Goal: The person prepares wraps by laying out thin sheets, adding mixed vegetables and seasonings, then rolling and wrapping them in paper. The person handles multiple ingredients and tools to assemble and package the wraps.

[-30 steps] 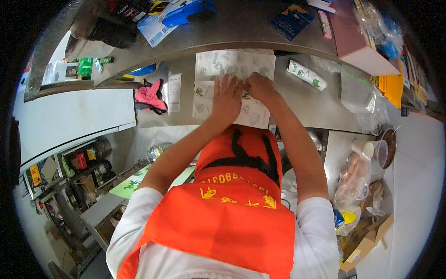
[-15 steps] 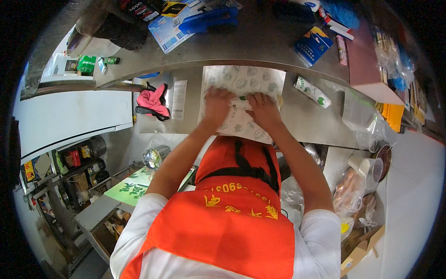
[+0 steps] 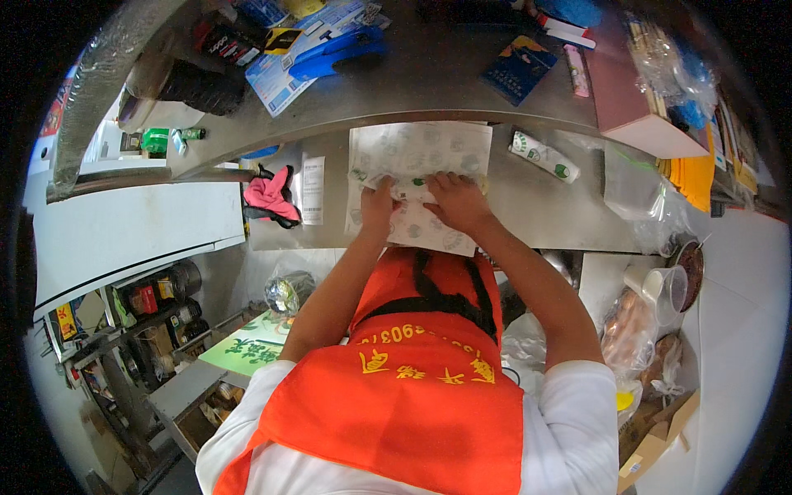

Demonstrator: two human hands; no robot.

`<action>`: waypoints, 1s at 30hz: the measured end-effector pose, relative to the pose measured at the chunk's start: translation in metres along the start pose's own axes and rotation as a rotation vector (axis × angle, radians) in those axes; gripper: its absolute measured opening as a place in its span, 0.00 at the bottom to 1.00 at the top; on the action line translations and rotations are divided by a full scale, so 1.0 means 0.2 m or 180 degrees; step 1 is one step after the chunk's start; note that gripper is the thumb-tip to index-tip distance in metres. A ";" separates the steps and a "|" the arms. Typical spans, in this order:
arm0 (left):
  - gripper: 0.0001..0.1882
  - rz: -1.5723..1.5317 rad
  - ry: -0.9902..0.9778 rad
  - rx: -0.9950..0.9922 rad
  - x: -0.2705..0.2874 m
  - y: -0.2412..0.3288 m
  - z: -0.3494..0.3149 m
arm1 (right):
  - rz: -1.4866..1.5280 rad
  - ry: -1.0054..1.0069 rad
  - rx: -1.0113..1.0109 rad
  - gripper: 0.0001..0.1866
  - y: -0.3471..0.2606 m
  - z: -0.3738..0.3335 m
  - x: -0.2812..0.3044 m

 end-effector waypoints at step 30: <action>0.25 0.4052 -0.0898 -0.2549 -0.36 0.31 -0.05 | 0.0359 0.0615 0.0576 0.39 0.13 0.15 0.09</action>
Point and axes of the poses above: each hand's wrist, its own z-axis towards the middle knuckle, its own x-axis out of the back of the hand, y = z × x, the point moved 7 cm from there along z, towards the middle knuckle, and after that the axes turned 3 degrees about z, right-handed, at the moved point
